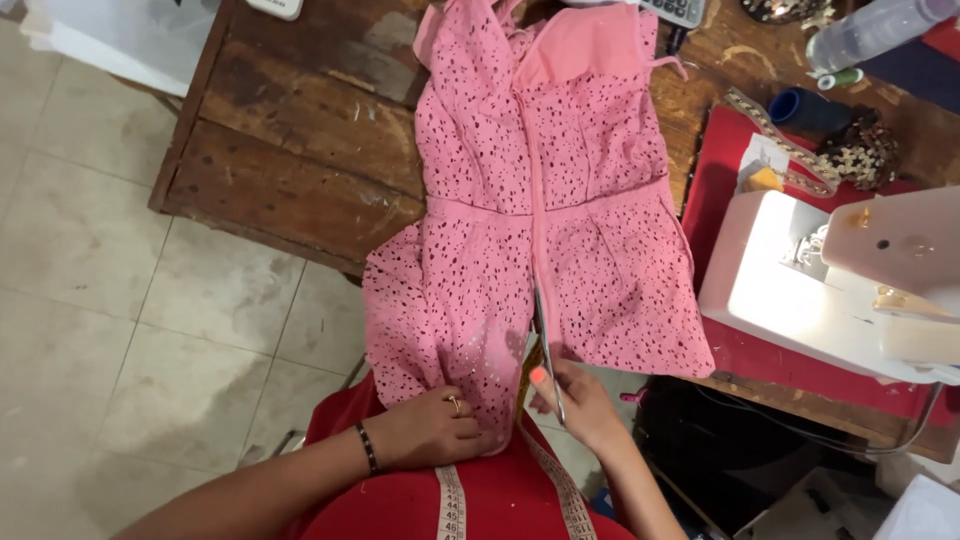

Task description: Cutting a pink lace garment with scissors and wrapping fabric around white padding.

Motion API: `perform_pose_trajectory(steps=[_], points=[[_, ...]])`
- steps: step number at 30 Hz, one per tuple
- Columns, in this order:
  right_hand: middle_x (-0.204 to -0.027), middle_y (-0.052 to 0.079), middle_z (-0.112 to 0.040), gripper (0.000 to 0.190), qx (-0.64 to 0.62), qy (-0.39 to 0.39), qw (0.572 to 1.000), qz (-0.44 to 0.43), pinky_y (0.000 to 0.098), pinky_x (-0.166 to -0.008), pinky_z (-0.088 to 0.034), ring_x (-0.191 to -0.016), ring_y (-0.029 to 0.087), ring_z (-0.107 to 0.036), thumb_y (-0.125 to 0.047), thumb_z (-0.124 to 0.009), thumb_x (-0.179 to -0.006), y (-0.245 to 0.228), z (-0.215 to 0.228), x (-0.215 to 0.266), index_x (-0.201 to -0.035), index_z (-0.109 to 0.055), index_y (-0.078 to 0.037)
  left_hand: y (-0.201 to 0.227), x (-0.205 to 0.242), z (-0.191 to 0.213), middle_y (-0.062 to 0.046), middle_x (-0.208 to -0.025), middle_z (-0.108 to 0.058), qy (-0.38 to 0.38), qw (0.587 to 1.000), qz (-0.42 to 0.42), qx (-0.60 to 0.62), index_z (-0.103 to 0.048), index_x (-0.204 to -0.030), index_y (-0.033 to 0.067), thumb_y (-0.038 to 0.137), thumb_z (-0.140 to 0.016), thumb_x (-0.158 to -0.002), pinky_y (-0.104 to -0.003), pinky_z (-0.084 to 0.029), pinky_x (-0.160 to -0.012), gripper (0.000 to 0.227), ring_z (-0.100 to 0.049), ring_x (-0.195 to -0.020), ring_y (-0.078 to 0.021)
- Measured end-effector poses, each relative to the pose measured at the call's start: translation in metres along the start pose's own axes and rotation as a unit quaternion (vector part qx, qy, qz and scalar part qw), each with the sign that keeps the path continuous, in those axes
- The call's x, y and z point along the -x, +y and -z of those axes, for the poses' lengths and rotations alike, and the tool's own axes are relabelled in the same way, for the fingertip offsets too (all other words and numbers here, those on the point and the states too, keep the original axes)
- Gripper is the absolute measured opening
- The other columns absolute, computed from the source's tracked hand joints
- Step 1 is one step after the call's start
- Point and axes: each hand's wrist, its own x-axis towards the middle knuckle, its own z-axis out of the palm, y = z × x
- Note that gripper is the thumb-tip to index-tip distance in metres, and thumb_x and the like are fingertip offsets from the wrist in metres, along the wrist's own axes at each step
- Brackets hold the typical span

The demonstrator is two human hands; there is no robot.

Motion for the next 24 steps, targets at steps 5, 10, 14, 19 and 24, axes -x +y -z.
perform_pose_trajectory(steps=[5, 10, 14, 19, 24], points=[[-0.083, 0.006, -0.078, 0.066, -0.038, 0.026, 0.997, 0.068, 0.0281, -0.073, -0.068, -0.075, 0.017, -0.08, -0.071, -0.046, -0.078, -0.001, 0.006, -0.023, -0.096, -0.07, -0.012, -0.002, 0.011, -0.017, 0.0, -0.087, -0.07, -0.035, 0.999, 0.003, 0.001, -0.067, -0.127, 0.0086, -0.001, -0.068, -0.094, -0.037, -0.045, -0.071, 0.034, -0.058, -0.07, -0.0217], [-0.089, 0.002, -0.07, 0.069, -0.014, 0.043, 0.995, 0.092, 0.0353, -0.08, -0.063, -0.08, 0.02, -0.083, -0.078, -0.039, -0.079, 0.002, 0.001, -0.03, -0.09, -0.066, -0.015, -0.005, 0.01, -0.02, 0.0, -0.091, -0.071, -0.103, 0.994, 0.021, 0.013, -0.06, -0.135, 0.0098, 0.003, -0.064, -0.095, -0.039, -0.046, -0.074, 0.04, -0.061, -0.071, -0.0233], [-0.079, 0.002, -0.069, 0.066, 0.0, 0.088, 0.989, 0.119, 0.036, -0.074, -0.059, -0.075, 0.018, -0.074, -0.076, -0.039, -0.082, 0.015, -0.009, -0.038, -0.085, -0.066, -0.015, -0.012, 0.013, -0.03, 0.003, -0.094, -0.074, -0.097, 0.995, 0.036, -0.002, -0.071, -0.115, 0.0137, 0.009, -0.064, -0.095, -0.039, -0.046, -0.074, 0.022, -0.063, -0.08, -0.0234], [-0.059, 0.003, -0.066, 0.046, -0.118, 0.132, 0.979, 0.096, 0.029, -0.056, -0.057, -0.054, 0.013, -0.066, -0.056, -0.062, -0.086, 0.023, -0.016, -0.04, -0.088, -0.07, -0.011, -0.023, 0.022, -0.044, 0.003, -0.096, -0.074, -0.091, 0.995, 0.035, 0.004, -0.073, -0.112, 0.0136, 0.01, -0.066, -0.092, -0.044, -0.049, -0.086, 0.021, -0.066, -0.083, -0.0233], [-0.072, 0.002, -0.073, 0.061, 0.038, 0.083, 0.988, 0.128, 0.036, -0.076, -0.059, -0.072, 0.018, -0.077, -0.073, -0.04, -0.085, 0.009, 0.002, -0.048, -0.091, -0.064, -0.017, -0.032, 0.025, -0.048, 0.0, -0.1, -0.075, -0.093, 0.995, 0.04, -0.019, -0.073, -0.115, 0.0131, 0.005, -0.07, -0.089, -0.039, -0.053, -0.078, 0.027, -0.068, -0.087, -0.0213]])
